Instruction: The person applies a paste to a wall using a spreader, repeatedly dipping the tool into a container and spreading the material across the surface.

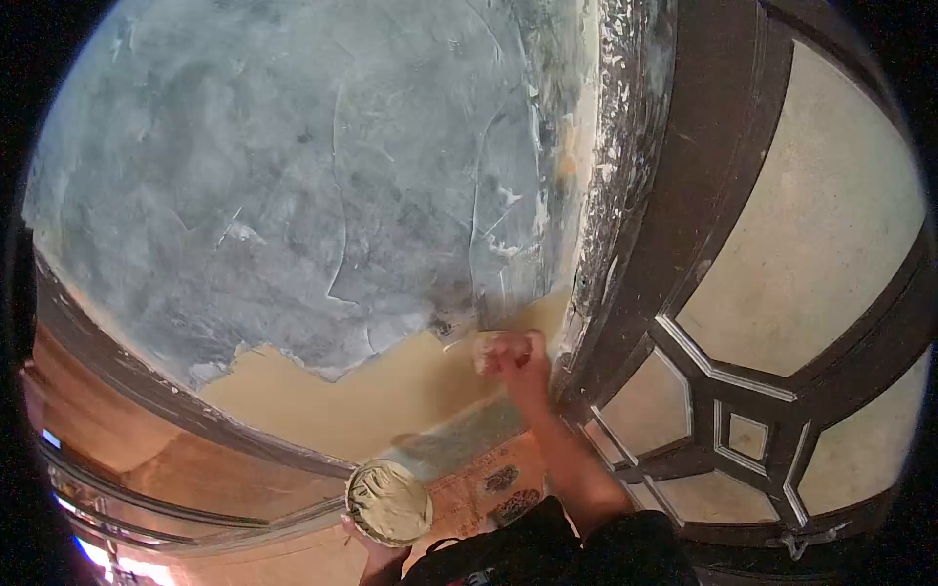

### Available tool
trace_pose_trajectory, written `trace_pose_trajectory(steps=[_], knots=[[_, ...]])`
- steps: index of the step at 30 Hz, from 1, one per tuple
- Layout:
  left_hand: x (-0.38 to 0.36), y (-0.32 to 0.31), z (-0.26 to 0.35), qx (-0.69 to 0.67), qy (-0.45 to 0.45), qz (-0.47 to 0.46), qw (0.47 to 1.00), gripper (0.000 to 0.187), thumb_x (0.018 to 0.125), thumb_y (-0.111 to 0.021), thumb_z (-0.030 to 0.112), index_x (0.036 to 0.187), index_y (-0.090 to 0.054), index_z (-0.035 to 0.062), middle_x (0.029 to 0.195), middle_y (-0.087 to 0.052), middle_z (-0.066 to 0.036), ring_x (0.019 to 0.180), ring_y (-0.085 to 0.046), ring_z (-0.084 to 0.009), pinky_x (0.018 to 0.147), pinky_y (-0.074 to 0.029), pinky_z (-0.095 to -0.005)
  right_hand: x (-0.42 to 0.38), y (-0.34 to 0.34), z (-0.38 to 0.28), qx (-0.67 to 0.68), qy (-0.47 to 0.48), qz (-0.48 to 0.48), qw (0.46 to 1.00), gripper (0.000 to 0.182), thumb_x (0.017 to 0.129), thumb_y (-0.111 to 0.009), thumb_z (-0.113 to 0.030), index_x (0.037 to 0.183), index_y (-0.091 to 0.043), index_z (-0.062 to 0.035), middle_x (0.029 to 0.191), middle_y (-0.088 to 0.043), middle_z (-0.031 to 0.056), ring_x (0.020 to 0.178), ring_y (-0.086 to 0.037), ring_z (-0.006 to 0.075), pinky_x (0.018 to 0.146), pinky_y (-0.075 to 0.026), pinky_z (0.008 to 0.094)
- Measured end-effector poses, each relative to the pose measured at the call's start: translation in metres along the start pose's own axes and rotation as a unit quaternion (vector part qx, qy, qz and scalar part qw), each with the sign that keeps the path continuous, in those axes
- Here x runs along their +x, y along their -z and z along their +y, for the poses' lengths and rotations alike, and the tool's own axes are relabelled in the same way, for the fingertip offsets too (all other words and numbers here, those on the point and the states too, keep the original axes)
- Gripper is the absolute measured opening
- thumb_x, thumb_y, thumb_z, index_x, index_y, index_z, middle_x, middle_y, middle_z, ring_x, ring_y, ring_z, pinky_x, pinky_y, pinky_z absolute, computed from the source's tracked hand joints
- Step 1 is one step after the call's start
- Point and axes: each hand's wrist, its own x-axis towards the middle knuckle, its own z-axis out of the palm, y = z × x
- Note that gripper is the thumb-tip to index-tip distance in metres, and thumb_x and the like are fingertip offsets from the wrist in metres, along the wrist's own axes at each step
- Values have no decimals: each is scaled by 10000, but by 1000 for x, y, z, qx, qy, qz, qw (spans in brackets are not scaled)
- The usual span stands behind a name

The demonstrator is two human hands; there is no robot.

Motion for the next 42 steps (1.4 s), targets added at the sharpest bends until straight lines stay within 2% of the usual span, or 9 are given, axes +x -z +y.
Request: trace_pose_trajectory(steps=[10,20,22,24,26,30,36,40,42], knots=[[19,2,-14,-30,6,-39,999,879,732,-294,783,1370,-313,178,1373,-358,-73,1236,-363,-299,1028,-289,-477,-8,-11,16,-99,43,-47,993,423,768,-700,-286,978,-444,-23,842,-539,69,721,-511,146,615,-444,306],[32,-20,-19,6,22,46,999,874,729,-296,769,1353,-336,159,1342,-392,-84,1201,-402,-304,992,-339,-469,19,20,42,201,74,-21,977,236,847,-609,-126,953,-425,-22,895,-606,109,679,-556,137,569,-450,267],[33,-31,-20,13,25,32,999,879,727,-293,772,1354,-334,157,1344,-389,-86,1199,-403,-305,990,-342,-471,22,21,27,-188,81,-67,976,162,872,-526,-33,922,-373,-51,878,-539,85,734,-599,166,650,-544,309],[34,-36,-21,21,27,21,999,885,724,-290,776,1355,-332,156,1346,-386,-88,1198,-405,-306,988,-344,-473,36,26,26,-136,52,-25,989,140,876,-522,-43,911,-387,-53,871,-538,77,681,-571,150,622,-527,302],[37,-37,-22,22,24,13,999,889,722,-293,778,1356,-329,155,1347,-385,-90,1199,-403,-307,989,-343,-473,54,48,51,251,7,-19,968,210,894,-544,-124,962,-368,-33,889,-531,90,685,-590,195,626,-562,369],[39,-40,-28,18,18,5,1000,897,718,-298,781,1358,-323,154,1348,-382,-93,1200,-401,-309,991,-341,-474,39,62,48,254,13,-24,967,246,871,-577,-115,980,-371,-35,923,-546,110,697,-584,205,613,-542,364],[46,-47,-37,16,50,7,999,901,721,-288,788,1369,-305,162,1362,-365,-90,1215,-385,-311,1008,-319,-478,29,28,6,-195,45,-29,979,279,858,-612,-220,989,-429,-56,810,-574,49,748,-568,145,640,-466,314],[44,-50,-38,16,26,-31,999,907,718,-276,797,1370,-304,168,1379,-347,-75,1221,-381,-309,1020,-305,-473,46,61,35,118,38,45,991,295,880,-563,-241,1062,-414,-62,805,-570,61,746,-572,197,667,-466,365],[43,-57,-35,37,20,-4,999,939,698,-269,819,1371,-300,166,1373,-351,-81,1217,-385,-305,1013,-316,-469,42,77,51,32,38,52,997,277,871,-569,-231,1047,-437,-62,800,-582,74,731,-587,211,659,-470,373]])
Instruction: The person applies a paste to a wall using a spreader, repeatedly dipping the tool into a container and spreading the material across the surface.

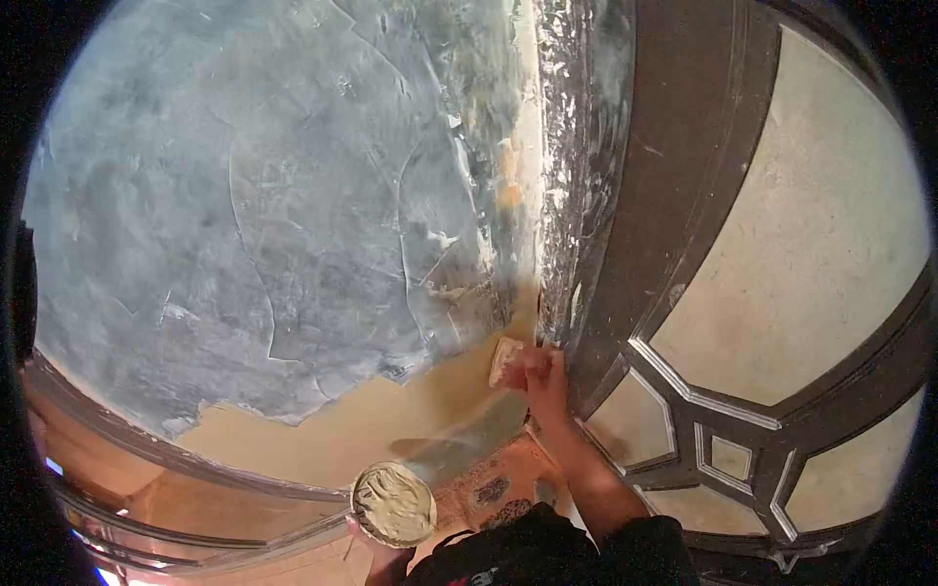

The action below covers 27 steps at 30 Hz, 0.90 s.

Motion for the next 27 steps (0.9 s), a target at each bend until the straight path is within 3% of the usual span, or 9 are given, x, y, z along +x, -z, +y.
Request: trace_pose_trajectory(steps=[2,4,5,7,11,14,16,19,27], knots=[[-3,6,-2,-8,20,11,1000,950,694,-265,824,1369,-298,157,1356,-369,-93,1210,-392,-306,1002,-333,-467,-10,9,7,-85,4,6,996,261,863,-575,-221,1032,-459,-61,794,-593,88,716,-603,224,652,-475,382],[-3,7,-2,-22,18,2,1000,941,703,-268,815,1365,-300,147,1339,-386,-105,1203,-398,-309,991,-347,-463,-22,14,1,-219,-10,-231,948,212,842,-585,-213,964,-513,-55,773,-604,114,703,-611,261,653,-473,388],[-4,-2,1,-8,5,25,1000,929,709,-272,808,1360,-311,146,1336,-391,-105,1202,-398,-311,993,-345,-464,-27,15,2,-220,-10,-232,948,212,842,-585,-213,964,-513,-55,773,-604,114,703,-611,261,653,-473,388],[-4,4,0,-16,4,11,1000,920,714,-267,804,1357,-318,149,1335,-394,-100,1201,-400,-308,995,-343,-462,-38,15,4,-327,-33,-380,865,182,817,-599,-199,901,-538,-50,761,-605,140,714,-612,293,629,-472,381],[-4,19,-5,-59,15,39,997,896,731,-248,793,1352,-334,154,1336,-399,-84,1198,-407,-299,1000,-337,-460,-51,14,24,-390,41,-399,829,204,807,-621,-208,890,-525,-47,736,-588,143,683,-604,252,595,-463,342],[-10,16,2,-26,-3,22,999,888,739,-233,790,1354,-331,156,1339,-397,-78,1198,-408,-295,1003,-334,-456,-45,7,-9,-307,-73,-463,828,260,844,-595,-241,994,-526,-40,841,-606,111,793,-588,247,671,-465,358],[-13,21,5,-38,2,25,999,885,741,-231,788,1354,-330,158,1341,-396,-79,1199,-407,-294,1004,-333,-455,-46,5,-5,45,-217,-466,857,249,887,-549,-235,1060,-516,-60,888,-596,28,827,-577,159,672,-466,334],[-18,27,10,-56,10,34,998,875,747,-225,784,1356,-328,164,1343,-394,-79,1201,-405,-292,1008,-327,-455,-56,1,-13,225,-265,-387,854,299,917,-521,-248,1153,-478,-70,990,-576,-12,850,-557,102,689,-471,299],[-30,49,22,-36,-8,34,999,869,744,-224,785,1356,-334,177,1342,-396,-71,1210,-395,-306,1015,-314,-472,-101,-44,-20,340,-375,-261,822,350,940,-459,-199,1276,-365,-172,1091,-563,69,706,-631,161,587,-523,281]])
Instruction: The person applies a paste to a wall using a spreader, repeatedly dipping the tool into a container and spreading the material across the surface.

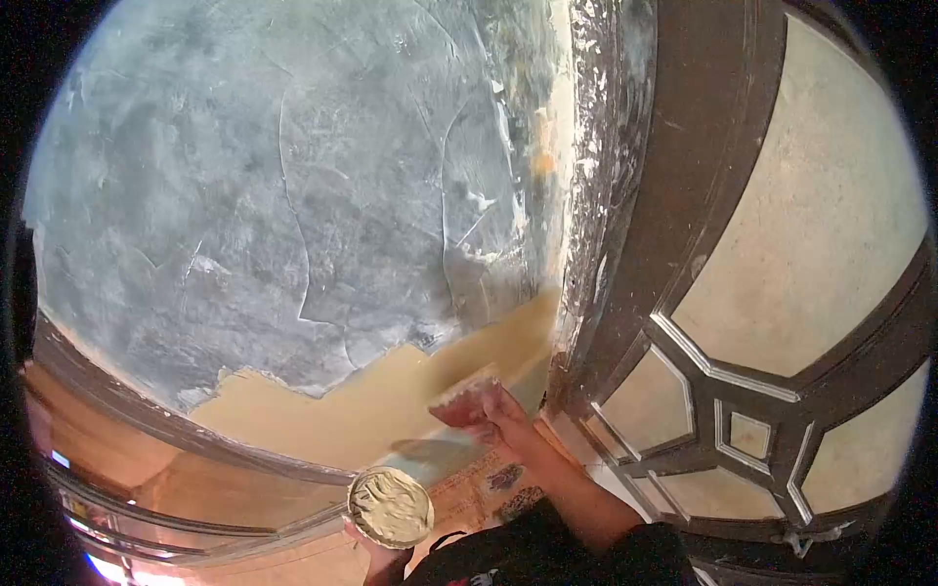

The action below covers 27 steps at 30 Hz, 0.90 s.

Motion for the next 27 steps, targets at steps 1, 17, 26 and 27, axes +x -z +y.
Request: trace_pose_trajectory(steps=[1,17,26,27], knots=[[-1,2,1,2,2,0,1000,869,744,-224,785,1356,-334,177,1342,-396,-71,1210,-395,-306,1015,-314,-472,4,-15,0,51,13,21,998,328,946,-439,-188,1266,-366,-186,1058,-571,76,674,-636,173,563,-530,291],[-9,14,10,2,3,-24,1000,819,773,-191,748,1348,-345,186,1329,-411,-67,1198,-407,-303,1005,-319,-466,35,41,67,6,-10,130,991,260,944,-443,-298,1080,-473,-79,825,-526,52,545,-512,134,431,-439,263],[1,-13,-4,-17,15,0,1000,841,766,-202,752,1352,-339,165,1337,-403,-85,1206,-400,-310,1007,-319,-475,53,14,2,-93,51,123,987,286,928,-468,-342,1096,-474,-111,804,-583,58,579,-599,155,501,-519,303],[2,-16,-5,-16,9,-5,1000,842,764,-219,753,1350,-340,160,1338,-401,-91,1204,-401,-314,1004,-321,-478,50,38,20,-97,3,134,986,283,929,-469,-337,1100,-473,-112,804,-580,57,575,-593,153,512,-518,299]])
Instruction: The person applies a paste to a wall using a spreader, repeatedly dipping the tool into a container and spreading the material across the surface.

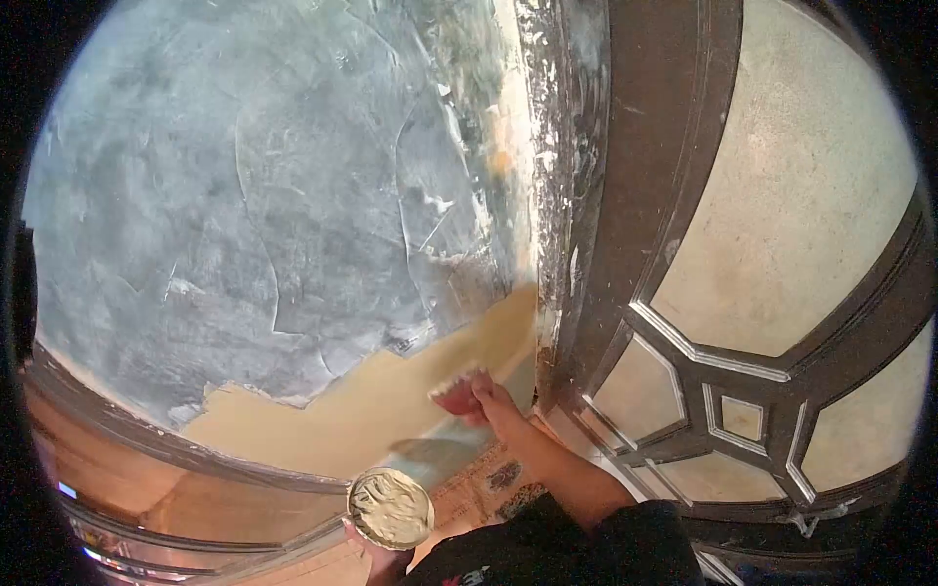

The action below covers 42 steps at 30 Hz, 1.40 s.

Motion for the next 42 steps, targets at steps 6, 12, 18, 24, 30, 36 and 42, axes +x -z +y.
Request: trace_pose_trajectory(steps=[6,12,18,24,30,36,42], knots=[[5,-19,-3,27,7,-2,1000,848,765,-233,757,1353,-333,154,1346,-392,-91,1207,-399,-309,1004,-324,-475,-28,-2,-41,1,27,-14,1000,268,935,-466,-318,1099,-464,-106,802,-566,58,609,-576,142,537,-508,289],[27,-18,-22,-1,9,-10,1000,872,746,-272,763,1346,-339,135,1328,-405,-107,1198,-410,-309,1004,-330,-472,-1,11,-64,-29,43,-39,998,330,928,-471,-340,1146,-475,-91,850,-572,54,675,-592,136,548,-514,290],[30,-57,-25,7,-24,-22,999,846,741,-331,744,1324,-368,131,1303,-430,-103,1163,-442,-314,974,-369,-474,-11,57,-14,-63,-75,8,995,311,938,-448,-325,1158,-467,-107,884,-579,65,679,-613,172,605,-549,311],[38,-66,-38,6,13,20,1000,821,754,-333,729,1320,-370,135,1295,-436,-98,1171,-434,-312,975,-366,-474,-2,20,-122,-63,52,-8,997,356,926,-480,-346,1188,-486,-105,897,-601,68,664,-584,132,555,-504,278],[41,-90,-42,14,-9,-8,1000,778,780,-282,694,1309,-384,133,1280,-451,-91,1167,-437,-306,980,-353,-471,29,114,-19,-109,29,13,994,294,935,-460,-331,1095,-477,-85,858,-590,63,587,-586,150,498,-503,293],[54,-73,-60,-13,-20,-3,1000,794,783,-261,712,1327,-357,142,1295,-432,-89,1168,-431,-302,983,-351,-457,1,46,-126,-62,40,18,997,344,927,-447,-407,1066,-505,-97,794,-574,40,565,-552,121,486,-483,279],[51,-91,-65,33,-20,-21,999,836,771,-254,744,1351,-322,147,1329,-400,-93,1192,-411,-302,1003,-329,-458,32,94,-77,-79,31,12,996,362,912,-441,-464,1042,-458,-126,679,-519,25,458,-502,116,405,-428,256]])
